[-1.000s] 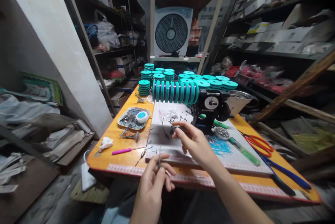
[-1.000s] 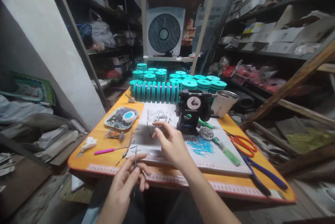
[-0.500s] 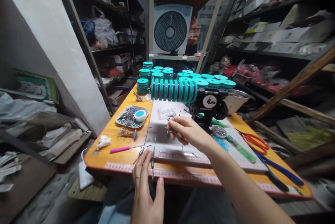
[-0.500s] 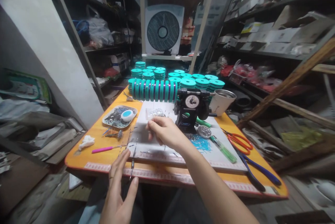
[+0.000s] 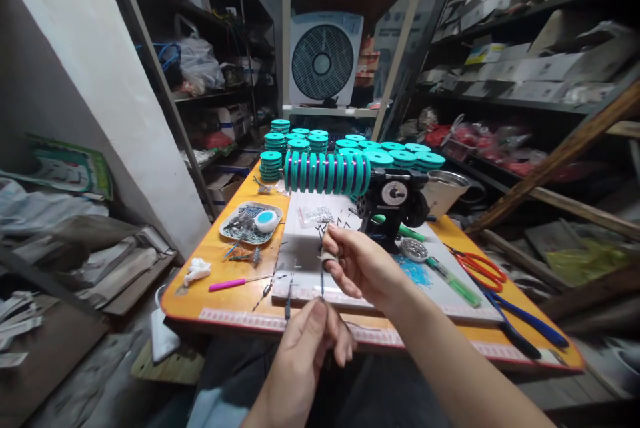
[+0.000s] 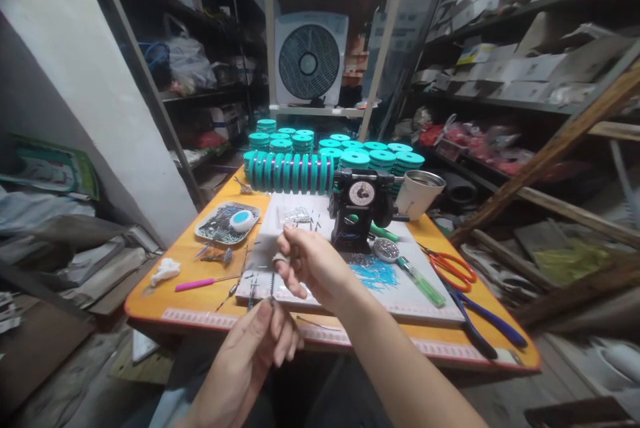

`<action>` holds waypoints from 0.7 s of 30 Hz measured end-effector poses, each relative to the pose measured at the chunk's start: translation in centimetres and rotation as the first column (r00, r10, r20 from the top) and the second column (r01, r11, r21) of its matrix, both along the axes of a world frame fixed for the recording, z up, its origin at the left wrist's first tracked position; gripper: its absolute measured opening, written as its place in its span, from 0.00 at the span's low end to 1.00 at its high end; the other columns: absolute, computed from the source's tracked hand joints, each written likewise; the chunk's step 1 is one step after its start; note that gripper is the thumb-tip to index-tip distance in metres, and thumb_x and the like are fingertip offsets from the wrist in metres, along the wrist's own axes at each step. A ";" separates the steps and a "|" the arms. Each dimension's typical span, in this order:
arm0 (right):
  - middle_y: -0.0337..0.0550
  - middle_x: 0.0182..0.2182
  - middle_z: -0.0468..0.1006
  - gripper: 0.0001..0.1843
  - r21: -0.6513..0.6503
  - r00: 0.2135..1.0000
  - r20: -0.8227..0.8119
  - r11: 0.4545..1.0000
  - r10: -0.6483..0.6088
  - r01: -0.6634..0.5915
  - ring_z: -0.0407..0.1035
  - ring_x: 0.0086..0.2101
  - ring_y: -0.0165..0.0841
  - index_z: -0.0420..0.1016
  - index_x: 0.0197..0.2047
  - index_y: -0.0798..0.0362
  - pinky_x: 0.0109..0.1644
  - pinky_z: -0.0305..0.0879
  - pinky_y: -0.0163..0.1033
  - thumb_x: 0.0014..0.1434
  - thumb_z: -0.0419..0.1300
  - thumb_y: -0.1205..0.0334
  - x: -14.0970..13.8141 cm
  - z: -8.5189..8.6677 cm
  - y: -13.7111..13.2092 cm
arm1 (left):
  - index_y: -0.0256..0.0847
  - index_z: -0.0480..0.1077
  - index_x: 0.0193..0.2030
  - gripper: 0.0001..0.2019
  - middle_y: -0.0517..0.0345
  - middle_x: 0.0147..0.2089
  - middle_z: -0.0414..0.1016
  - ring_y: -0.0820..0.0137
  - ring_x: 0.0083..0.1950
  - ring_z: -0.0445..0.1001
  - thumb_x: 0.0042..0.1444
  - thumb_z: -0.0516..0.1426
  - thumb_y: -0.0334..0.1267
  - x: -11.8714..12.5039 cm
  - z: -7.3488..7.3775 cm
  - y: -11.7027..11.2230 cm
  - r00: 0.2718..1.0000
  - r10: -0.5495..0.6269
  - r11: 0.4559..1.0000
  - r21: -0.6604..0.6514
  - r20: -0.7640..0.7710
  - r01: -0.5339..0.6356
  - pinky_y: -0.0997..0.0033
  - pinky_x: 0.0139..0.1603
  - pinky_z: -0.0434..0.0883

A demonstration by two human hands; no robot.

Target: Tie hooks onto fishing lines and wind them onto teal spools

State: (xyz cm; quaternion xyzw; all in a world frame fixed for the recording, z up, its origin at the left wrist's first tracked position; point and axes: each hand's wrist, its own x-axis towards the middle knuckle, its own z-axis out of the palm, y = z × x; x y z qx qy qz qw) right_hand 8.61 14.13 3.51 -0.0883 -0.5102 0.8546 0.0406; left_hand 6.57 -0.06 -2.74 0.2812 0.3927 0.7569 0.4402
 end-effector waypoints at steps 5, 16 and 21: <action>0.32 0.11 0.57 0.19 -0.121 0.988 0.124 0.987 -0.086 0.101 0.45 0.08 0.21 0.55 0.25 0.54 0.09 0.39 0.25 0.60 0.52 0.50 -0.8 -1.4 -0.5 | 0.34 0.58 0.28 0.18 0.58 0.18 0.62 0.73 0.22 0.67 0.65 0.40 0.41 1.3 -1.9 -1.2 0.904 -0.232 0.956 0.255 0.361 0.143 0.69 0.31 0.66; 0.33 0.12 0.57 0.18 -0.068 0.991 0.092 0.992 -0.100 0.107 0.46 0.10 0.21 0.57 0.26 0.54 0.10 0.41 0.24 0.61 0.53 0.51 -0.4 -1.6 -0.3 | 0.35 0.59 0.25 0.22 0.53 0.18 0.71 0.71 0.20 0.71 0.51 0.57 0.55 2.8 -4.1 -3.3 0.798 -0.192 0.973 0.004 0.572 0.232 0.79 0.21 0.63; 0.34 0.13 0.59 0.18 -0.039 0.995 0.066 0.996 -0.075 0.078 0.47 0.11 0.21 0.58 0.26 0.55 0.11 0.41 0.24 0.60 0.54 0.50 -0.3 -1.6 -0.2 | 0.35 0.59 0.26 0.20 0.54 0.19 0.71 0.71 0.21 0.70 0.54 0.56 0.52 2.6 -2.2 -3.7 0.823 -0.159 0.972 -0.058 0.545 0.226 0.77 0.25 0.62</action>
